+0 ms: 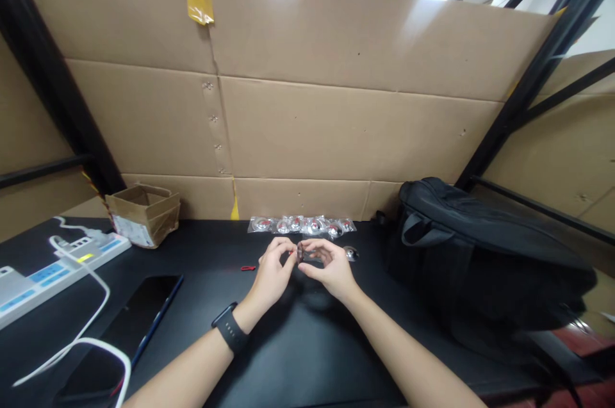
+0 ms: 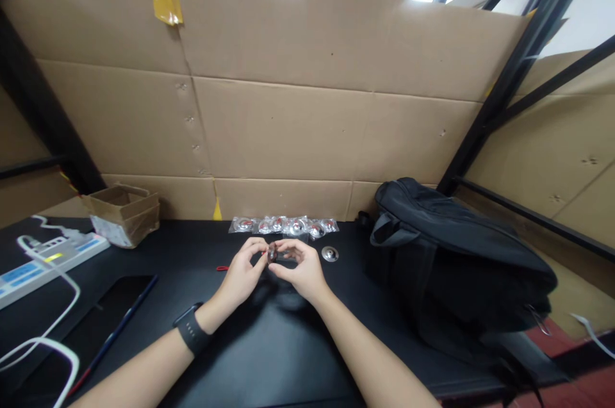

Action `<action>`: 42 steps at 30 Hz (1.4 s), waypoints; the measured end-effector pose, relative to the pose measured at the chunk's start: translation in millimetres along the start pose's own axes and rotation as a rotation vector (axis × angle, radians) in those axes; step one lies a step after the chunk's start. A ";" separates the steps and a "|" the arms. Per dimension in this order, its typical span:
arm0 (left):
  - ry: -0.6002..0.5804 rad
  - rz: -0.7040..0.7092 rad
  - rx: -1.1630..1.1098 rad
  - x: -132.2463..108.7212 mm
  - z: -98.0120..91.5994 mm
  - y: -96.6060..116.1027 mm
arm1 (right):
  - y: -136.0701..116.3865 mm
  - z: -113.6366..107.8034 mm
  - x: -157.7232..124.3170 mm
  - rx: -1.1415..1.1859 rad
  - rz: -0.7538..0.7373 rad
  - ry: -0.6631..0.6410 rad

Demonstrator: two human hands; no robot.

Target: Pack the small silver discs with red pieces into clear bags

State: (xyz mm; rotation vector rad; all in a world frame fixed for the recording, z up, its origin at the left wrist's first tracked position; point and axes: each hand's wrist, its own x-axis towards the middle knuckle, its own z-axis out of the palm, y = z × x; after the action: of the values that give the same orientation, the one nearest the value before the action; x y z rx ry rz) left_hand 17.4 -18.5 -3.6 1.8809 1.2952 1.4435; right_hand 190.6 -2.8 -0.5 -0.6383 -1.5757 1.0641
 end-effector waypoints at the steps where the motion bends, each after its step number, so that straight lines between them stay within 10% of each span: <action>1: 0.003 -0.003 -0.016 0.1 0.8 -0.8 | -0.4 0.4 0.0 -0.002 0.002 0.000; 25: -0.033 0.085 0.286 0.9 -12.4 15.7 | 2.2 -4.6 -0.4 0.043 0.179 -0.007; 36: -0.064 0.090 0.186 4.4 -17.8 17.2 | -9.4 -12.7 0.7 -0.389 0.053 -0.130; 42: -0.325 0.175 0.278 -1.6 -15.0 11.8 | -23.8 -23.0 0.4 -0.637 -0.102 -0.221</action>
State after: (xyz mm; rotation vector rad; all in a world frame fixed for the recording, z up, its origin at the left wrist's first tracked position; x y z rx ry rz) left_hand 8.5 -28.3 10.2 2.3450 1.2452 1.0136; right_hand 215.4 -6.4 21.2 -0.8691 -2.1399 0.5551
